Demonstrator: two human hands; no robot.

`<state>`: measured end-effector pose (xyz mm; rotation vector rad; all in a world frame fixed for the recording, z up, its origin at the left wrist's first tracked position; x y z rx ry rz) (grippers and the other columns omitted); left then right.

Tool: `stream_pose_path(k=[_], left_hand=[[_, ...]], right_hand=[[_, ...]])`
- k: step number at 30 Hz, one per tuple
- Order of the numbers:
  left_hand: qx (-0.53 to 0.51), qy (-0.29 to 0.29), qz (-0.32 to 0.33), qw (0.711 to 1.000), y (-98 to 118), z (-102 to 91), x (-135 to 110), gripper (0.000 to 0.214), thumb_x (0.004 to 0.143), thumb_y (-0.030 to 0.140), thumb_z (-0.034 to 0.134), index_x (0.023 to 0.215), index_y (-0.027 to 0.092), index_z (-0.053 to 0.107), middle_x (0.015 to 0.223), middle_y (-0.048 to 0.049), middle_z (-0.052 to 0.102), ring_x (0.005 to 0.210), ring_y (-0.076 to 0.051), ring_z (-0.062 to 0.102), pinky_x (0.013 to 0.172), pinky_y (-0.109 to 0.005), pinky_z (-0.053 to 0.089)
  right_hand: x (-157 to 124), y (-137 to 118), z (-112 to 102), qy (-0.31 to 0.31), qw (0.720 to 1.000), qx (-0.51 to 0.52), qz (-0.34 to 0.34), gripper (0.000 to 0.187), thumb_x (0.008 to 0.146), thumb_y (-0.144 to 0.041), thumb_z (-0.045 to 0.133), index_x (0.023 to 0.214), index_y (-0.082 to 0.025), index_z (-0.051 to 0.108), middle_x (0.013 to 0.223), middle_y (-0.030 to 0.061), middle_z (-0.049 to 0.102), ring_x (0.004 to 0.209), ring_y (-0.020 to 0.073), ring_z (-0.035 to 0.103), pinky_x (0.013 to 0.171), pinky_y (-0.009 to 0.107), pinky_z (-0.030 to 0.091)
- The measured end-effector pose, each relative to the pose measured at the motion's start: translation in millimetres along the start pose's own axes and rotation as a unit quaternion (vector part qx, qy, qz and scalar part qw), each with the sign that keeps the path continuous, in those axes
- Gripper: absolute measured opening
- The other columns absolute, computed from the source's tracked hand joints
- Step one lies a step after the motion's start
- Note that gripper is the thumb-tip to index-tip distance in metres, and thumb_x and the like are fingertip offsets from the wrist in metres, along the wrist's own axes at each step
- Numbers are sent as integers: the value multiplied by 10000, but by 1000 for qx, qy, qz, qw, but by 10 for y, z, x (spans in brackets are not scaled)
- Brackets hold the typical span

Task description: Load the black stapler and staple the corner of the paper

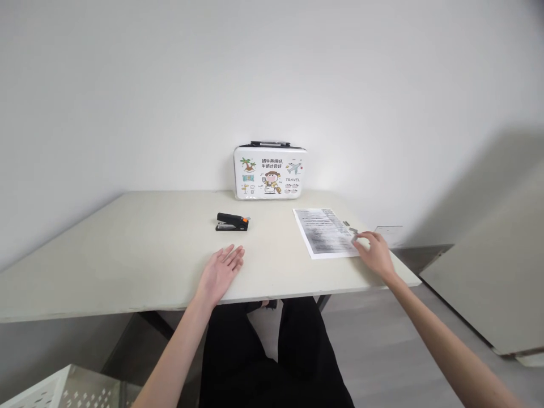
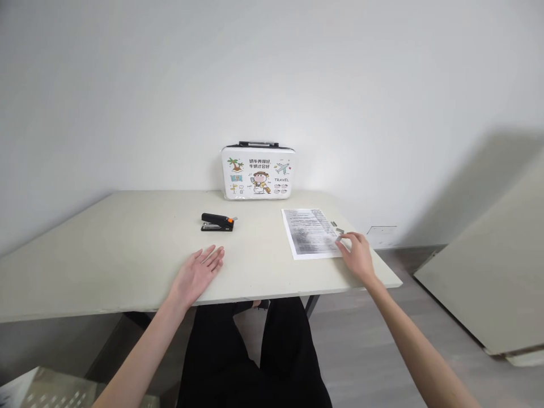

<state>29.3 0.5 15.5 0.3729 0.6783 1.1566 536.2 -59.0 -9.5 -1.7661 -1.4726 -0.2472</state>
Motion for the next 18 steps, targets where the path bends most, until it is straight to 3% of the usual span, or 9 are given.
stream_pose_path(k=[2, 5, 14, 18], left_hand=[[9, -3, -5, 1000, -3, 11, -3, 342, 1062, 191, 455, 1366, 96, 578, 1262, -205, 700, 1076, -237, 746, 835, -325, 624], [24, -2, -10, 1000, -9, 18, -3, 324, 1058, 183, 456, 1339, 102, 596, 1250, -201, 698, 1079, -236, 743, 843, -320, 622], [41, 15, -1, 999, 4, 64, 13, 372, 1050, 179, 454, 1390, 102, 583, 1253, -204, 688, 1088, -230, 734, 838, -310, 621], [39, 14, 0, 999, 6, 92, -2, 367, 1054, 175, 442, 1387, 109, 583, 1241, -194, 688, 1085, -227, 733, 841, -313, 622]], right_hand=[[-21, 350, -40, -12, 999, -33, 38, 390, 931, -497, 589, 1146, -196, 713, 1226, 180, 665, 1243, 345, 582, 1073, 496, 475], [-38, 609, -36, -14, 996, -51, 72, 407, 900, -483, 598, 1139, -180, 727, 1226, 203, 660, 1227, 366, 586, 1055, 510, 473], [35, 791, 7, -6, 992, -27, 126, 428, 862, -450, 625, 1132, -143, 750, 1194, 215, 702, 1203, 358, 609, 1084, 497, 453], [-2, 790, -69, 7, 987, 2, 161, 477, 888, -489, 574, 1148, -129, 751, 1151, 206, 734, 1068, 328, 680, 1001, 470, 503]])
Point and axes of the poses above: each hand's wrist, its own x-axis towards the middle knuckle, its own z-axis out of the palm, y = z × x, the point moved 7 cm from there along x, towards the middle knuckle
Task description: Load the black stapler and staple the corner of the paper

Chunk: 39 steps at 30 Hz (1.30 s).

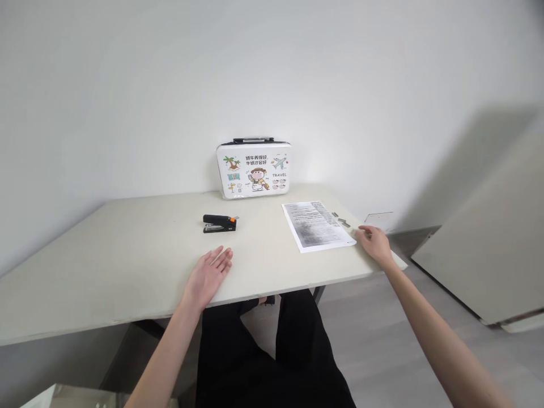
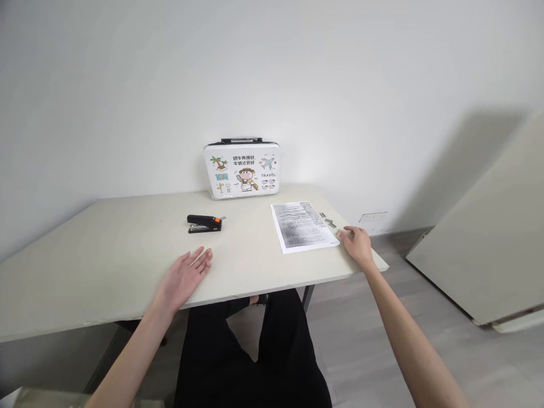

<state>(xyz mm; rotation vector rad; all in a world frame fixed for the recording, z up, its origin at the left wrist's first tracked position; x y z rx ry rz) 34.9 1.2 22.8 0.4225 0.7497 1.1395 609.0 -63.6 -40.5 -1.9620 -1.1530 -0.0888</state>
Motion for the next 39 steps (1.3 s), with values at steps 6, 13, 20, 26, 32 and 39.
stream_pose_path(k=[6, 13, 20, 26, 32, 39], left_hand=[[6, 4, 2, 1000, 7, 11, -1, 361, 1045, 172, 459, 1376, 101, 584, 1233, -193, 683, 1082, -228, 727, 816, -305, 618], [-3, 1, 3, 1000, 16, -2, 2, 350, 1041, 171, 461, 1359, 109, 593, 1212, -184, 684, 1062, -222, 727, 807, -304, 614], [-17, -4, 6, 1000, 18, -48, 9, 336, 1035, 164, 469, 1338, 117, 607, 1199, -187, 693, 1037, -225, 734, 800, -312, 618], [-18, -6, 4, 1000, 12, -72, 7, 334, 1034, 169, 484, 1336, 119, 617, 1190, -183, 702, 1027, -222, 739, 801, -307, 617], [-26, -10, 5, 1000, 2, -98, 27, 342, 1031, 174, 489, 1345, 116, 612, 1195, -183, 706, 1036, -220, 738, 799, -300, 611], [-22, -2, 3, 1000, 21, -77, -17, 356, 1026, 162, 476, 1350, 128, 620, 1183, -177, 715, 997, -218, 743, 796, -312, 608]], right_hand=[[-87, -28, -122, 18, 997, 52, 52, 478, 886, -516, 542, 1094, -146, 762, 1097, 167, 787, 917, 279, 727, 874, 399, 532], [-125, -77, -190, 30, 994, 68, 77, 437, 829, -474, 553, 1024, -160, 787, 1022, 153, 804, 882, 283, 718, 865, 398, 516], [-170, -101, -183, 14, 995, 61, 78, 429, 816, -488, 565, 1004, -179, 795, 991, 139, 808, 873, 290, 717, 853, 397, 504], [-181, -87, -169, 8, 995, 57, 79, 445, 801, -510, 559, 993, -184, 793, 991, 137, 812, 892, 306, 726, 848, 409, 499], [-181, -83, -163, 7, 995, 50, 82, 461, 779, -520, 555, 979, -185, 800, 962, 143, 809, 884, 314, 725, 837, 416, 507], [-174, -104, -147, 4, 996, 50, 79, 463, 764, -527, 544, 951, -188, 799, 928, 139, 813, 884, 327, 735, 836, 430, 515]])
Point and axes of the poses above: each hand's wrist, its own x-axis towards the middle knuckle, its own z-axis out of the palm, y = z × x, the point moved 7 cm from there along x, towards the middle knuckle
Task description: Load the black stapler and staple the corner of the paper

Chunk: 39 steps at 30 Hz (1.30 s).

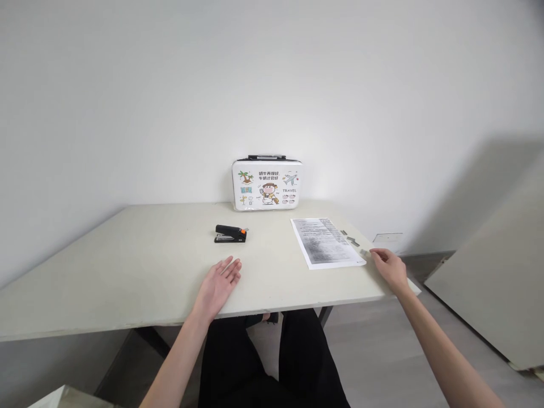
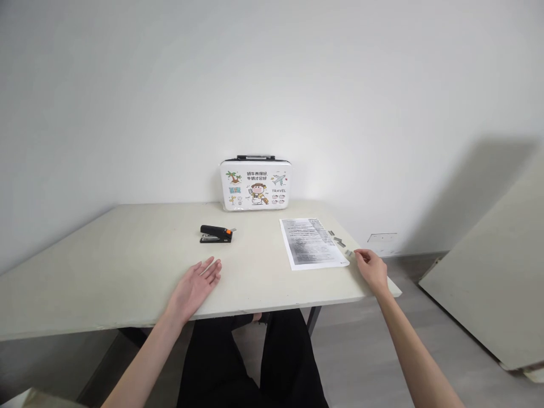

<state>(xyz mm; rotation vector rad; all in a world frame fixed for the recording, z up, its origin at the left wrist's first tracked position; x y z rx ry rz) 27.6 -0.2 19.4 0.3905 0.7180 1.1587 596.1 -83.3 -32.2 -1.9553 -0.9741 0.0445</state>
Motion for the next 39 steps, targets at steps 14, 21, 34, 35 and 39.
stream_pose_path(k=[14, 21, 34, 35, 39], left_hand=[[20, -7, 3, 1000, 10, -23, 7, 388, 1007, 153, 502, 1379, 152, 608, 1179, -169, 720, 998, -221, 748, 814, -319, 611], [23, -14, 6, 1000, 11, -12, -1, 291, 1028, 150, 487, 1272, 128, 644, 1159, -167, 723, 996, -213, 746, 823, -311, 607], [25, -4, 0, 1000, -2, -37, 11, 296, 1026, 159, 507, 1274, 100, 657, 1165, -178, 723, 1025, -221, 734, 842, -313, 592], [26, -4, -1, 1000, -4, -43, 16, 299, 1026, 162, 506, 1278, 98, 654, 1167, -177, 724, 1024, -218, 734, 842, -313, 593], [34, -11, 2, 999, -11, -56, 29, 292, 1030, 184, 510, 1270, 106, 658, 1197, -172, 724, 1056, -216, 729, 864, -312, 593]], right_hand=[[-13, -8, 22, -7, 1000, 4, -9, 465, 782, -546, 555, 974, -200, 799, 975, 135, 820, 913, 339, 744, 830, 431, 516], [-10, 17, 41, -11, 1000, 3, -5, 464, 791, -548, 548, 985, -202, 791, 1007, 136, 819, 940, 340, 742, 848, 430, 511], [-34, -17, 11, -8, 1000, -3, 6, 466, 776, -534, 547, 968, -192, 798, 958, 140, 813, 919, 339, 739, 848, 433, 514], [-35, -15, 12, -9, 1000, -3, 6, 471, 776, -536, 547, 972, -189, 798, 964, 142, 813, 919, 337, 739, 848, 431, 513], [-30, -9, 19, -17, 1000, -4, 3, 484, 784, -540, 540, 997, -189, 795, 1000, 138, 815, 941, 328, 737, 870, 427, 503]])
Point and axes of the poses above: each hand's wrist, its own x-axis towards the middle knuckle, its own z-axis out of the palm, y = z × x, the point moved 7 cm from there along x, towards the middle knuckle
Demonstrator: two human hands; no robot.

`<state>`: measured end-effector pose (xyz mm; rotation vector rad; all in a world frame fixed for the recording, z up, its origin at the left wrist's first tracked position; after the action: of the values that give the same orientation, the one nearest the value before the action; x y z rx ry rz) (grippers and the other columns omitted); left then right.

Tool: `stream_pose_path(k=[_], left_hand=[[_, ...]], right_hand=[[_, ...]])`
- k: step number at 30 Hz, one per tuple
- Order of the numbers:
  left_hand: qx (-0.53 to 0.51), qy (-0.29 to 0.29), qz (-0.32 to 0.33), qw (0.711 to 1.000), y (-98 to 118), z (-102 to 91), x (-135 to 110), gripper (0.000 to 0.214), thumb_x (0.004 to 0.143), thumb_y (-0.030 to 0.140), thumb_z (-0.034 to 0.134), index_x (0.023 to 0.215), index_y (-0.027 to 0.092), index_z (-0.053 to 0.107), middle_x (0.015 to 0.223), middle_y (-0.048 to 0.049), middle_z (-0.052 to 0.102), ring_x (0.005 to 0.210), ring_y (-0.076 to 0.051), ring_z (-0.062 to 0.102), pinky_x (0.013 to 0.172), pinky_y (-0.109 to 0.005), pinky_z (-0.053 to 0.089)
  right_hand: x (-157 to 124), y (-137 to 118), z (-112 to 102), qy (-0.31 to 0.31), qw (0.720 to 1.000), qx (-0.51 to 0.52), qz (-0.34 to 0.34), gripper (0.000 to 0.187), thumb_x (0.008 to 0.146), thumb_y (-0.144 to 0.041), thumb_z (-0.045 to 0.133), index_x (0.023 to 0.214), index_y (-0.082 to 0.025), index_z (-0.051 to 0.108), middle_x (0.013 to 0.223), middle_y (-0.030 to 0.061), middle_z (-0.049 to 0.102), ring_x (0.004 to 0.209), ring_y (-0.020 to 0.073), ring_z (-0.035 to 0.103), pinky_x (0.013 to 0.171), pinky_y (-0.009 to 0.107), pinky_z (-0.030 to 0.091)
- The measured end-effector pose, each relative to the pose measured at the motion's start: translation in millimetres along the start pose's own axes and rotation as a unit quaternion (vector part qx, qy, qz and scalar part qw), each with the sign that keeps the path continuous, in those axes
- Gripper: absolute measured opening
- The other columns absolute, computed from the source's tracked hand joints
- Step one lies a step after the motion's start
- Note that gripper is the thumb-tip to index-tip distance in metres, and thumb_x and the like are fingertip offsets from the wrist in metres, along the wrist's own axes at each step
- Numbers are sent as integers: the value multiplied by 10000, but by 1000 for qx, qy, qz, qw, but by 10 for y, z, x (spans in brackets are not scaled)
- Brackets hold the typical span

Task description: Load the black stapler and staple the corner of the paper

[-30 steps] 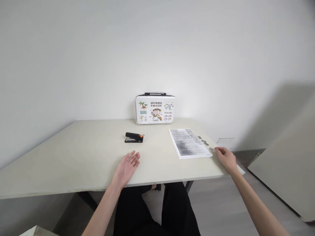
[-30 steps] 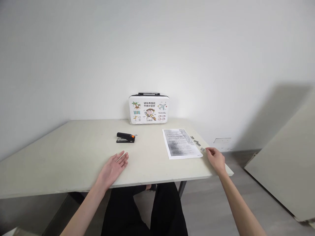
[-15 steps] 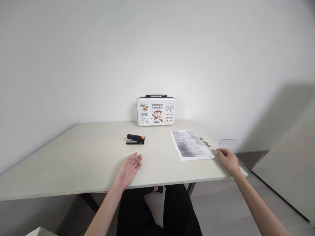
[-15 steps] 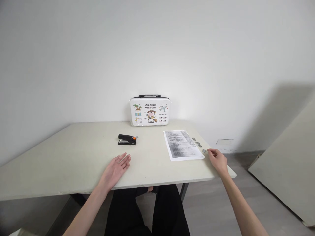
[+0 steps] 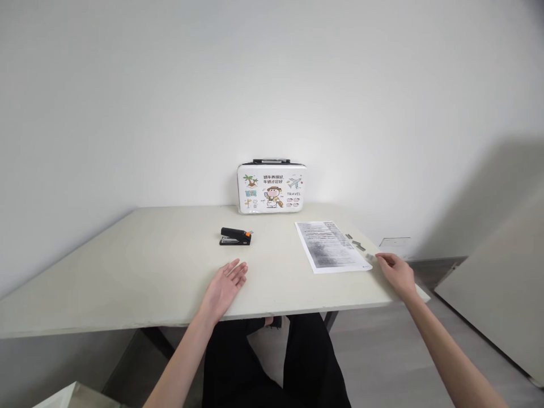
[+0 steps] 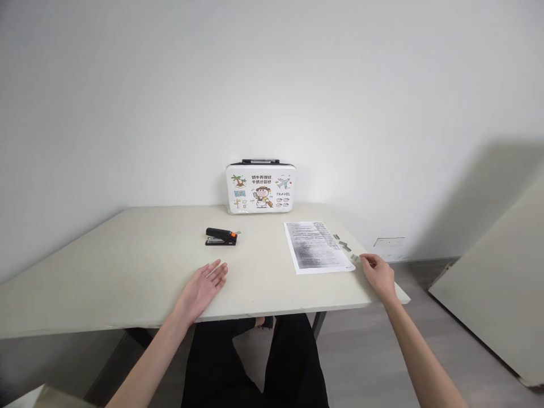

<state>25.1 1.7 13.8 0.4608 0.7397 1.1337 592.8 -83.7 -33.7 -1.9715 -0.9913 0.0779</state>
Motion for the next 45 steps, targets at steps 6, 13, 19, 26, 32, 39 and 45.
stream_pose_path(k=[6, 13, 19, 26, 32, 39, 45], left_hand=[[7, 3, -2, 1000, -26, -52, 19, 229, 1028, 194, 529, 1173, 120, 690, 1207, -171, 725, 1068, -215, 729, 871, -305, 588], [55, -26, 23, 998, -68, -108, 63, 205, 970, 216, 618, 1131, 136, 717, 1191, -164, 741, 1109, -234, 724, 944, -330, 558], [151, -77, 81, 982, -96, -22, 29, 337, 904, 391, 766, 1132, 146, 728, 1105, -141, 757, 1048, -258, 723, 957, -376, 536], [288, -120, 146, 939, -101, 144, -68, 452, 895, 564, 750, 1083, 156, 703, 1006, -103, 735, 944, -236, 700, 889, -381, 534], [402, -127, 193, 886, -99, 225, -115, 367, 990, 534, 614, 1057, 181, 687, 947, -70, 718, 869, -212, 684, 861, -378, 543], [428, -129, 199, 872, -94, 268, -139, 355, 1003, 524, 586, 1038, 186, 687, 935, -61, 717, 864, -207, 682, 852, -364, 548], [426, -120, 196, 875, -85, 301, -171, 335, 983, 513, 612, 1007, 190, 699, 908, -60, 716, 849, -211, 674, 843, -355, 546]], right_hand=[[-79, -92, -33, 16, 1000, 4, -16, 492, 812, -536, 530, 1041, -176, 773, 1061, 159, 802, 905, 327, 734, 875, 449, 510], [-455, -602, 200, -20, 991, 25, -128, 398, 895, -505, 513, 1057, -213, 730, 1160, 123, 766, 993, 297, 720, 888, 422, 540], [-795, -1497, 593, -52, 943, -10, -328, 247, 954, -347, 494, 1053, -227, 686, 1176, 109, 754, 1188, 316, 657, 1083, 515, 446], [-1320, -2126, 1159, -174, 917, -29, -357, 344, 1029, -360, 455, 1245, -191, 662, 1441, 145, 640, 1371, 314, 553, 1151, 490, 426], [-1589, -2194, 1366, -187, 918, -112, -332, 564, 1082, -506, 357, 1518, -186, 513, 1688, 114, 399, 1609, 343, 230, 1290, 615, 153], [-1495, -2029, 1357, -197, 934, -190, -230, 769, 1078, -618, 219, 1644, -113, 347, 1762, 127, 193, 1644, 350, 49, 1291, 636, 49], [-1389, -1819, 1261, -208, 942, -198, -174, 831, 1057, -684, 161, 1646, -136, 370, 1742, 138, 259, 1628, 382, 129, 1274, 668, 73]])
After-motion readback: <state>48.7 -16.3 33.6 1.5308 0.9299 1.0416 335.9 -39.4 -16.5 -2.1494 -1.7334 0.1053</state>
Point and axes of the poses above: each hand's wrist, its own x-axis towards the middle knuckle, its own z-axis out of the palm, y = z × x, the point moved 7 cm from there along x, towards the middle knuckle
